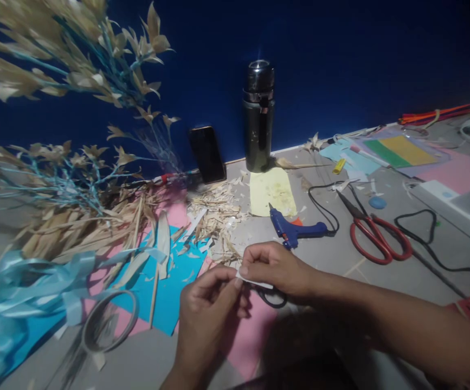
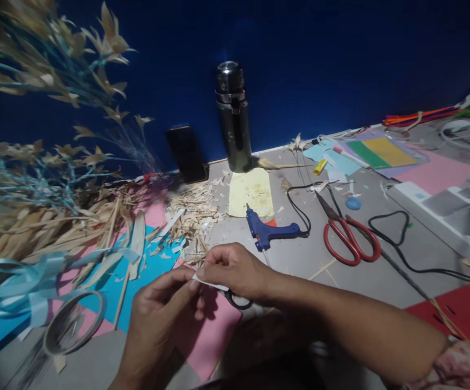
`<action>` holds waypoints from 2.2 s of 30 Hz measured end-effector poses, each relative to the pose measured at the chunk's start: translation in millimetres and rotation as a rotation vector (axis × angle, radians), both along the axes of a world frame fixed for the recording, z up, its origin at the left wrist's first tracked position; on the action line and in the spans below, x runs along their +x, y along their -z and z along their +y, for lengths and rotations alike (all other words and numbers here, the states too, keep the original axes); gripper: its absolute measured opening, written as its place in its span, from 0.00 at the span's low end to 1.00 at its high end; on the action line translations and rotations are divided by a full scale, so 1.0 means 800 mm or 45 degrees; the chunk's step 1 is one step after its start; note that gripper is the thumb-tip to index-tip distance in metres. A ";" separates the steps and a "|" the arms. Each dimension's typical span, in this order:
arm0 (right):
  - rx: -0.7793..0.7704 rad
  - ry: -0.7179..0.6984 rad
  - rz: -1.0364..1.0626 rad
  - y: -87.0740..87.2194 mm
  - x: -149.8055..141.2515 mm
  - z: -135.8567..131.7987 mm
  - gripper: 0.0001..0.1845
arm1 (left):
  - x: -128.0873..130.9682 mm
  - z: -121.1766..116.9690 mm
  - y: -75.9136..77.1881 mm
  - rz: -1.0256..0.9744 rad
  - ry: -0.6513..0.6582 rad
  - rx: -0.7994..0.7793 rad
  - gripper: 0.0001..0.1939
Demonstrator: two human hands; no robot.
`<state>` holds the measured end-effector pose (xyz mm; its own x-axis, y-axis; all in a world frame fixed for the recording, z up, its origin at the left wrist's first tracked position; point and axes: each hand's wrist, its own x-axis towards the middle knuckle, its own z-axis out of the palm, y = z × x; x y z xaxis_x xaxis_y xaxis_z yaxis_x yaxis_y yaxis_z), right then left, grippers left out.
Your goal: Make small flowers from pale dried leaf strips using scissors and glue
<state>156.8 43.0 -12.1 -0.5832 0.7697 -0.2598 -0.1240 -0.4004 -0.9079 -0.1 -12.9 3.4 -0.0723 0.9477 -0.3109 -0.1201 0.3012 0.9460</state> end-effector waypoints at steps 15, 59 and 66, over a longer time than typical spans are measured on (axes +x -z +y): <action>-0.043 -0.038 0.066 0.002 0.001 0.000 0.18 | 0.000 -0.002 0.001 0.012 0.050 0.039 0.09; -0.001 -0.064 -0.042 -0.001 0.001 -0.002 0.16 | -0.007 0.000 0.013 -0.208 0.076 0.025 0.10; 0.093 -0.027 -0.130 0.003 0.001 -0.003 0.17 | -0.007 -0.002 0.012 -0.171 0.066 0.013 0.09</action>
<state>157.5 40.3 -14.3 -0.5730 0.7764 -0.2625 -0.0215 -0.3344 -0.9422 -5.5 -14.8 -6.0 0.0183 0.9522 -0.3048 -0.2302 0.3007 0.9255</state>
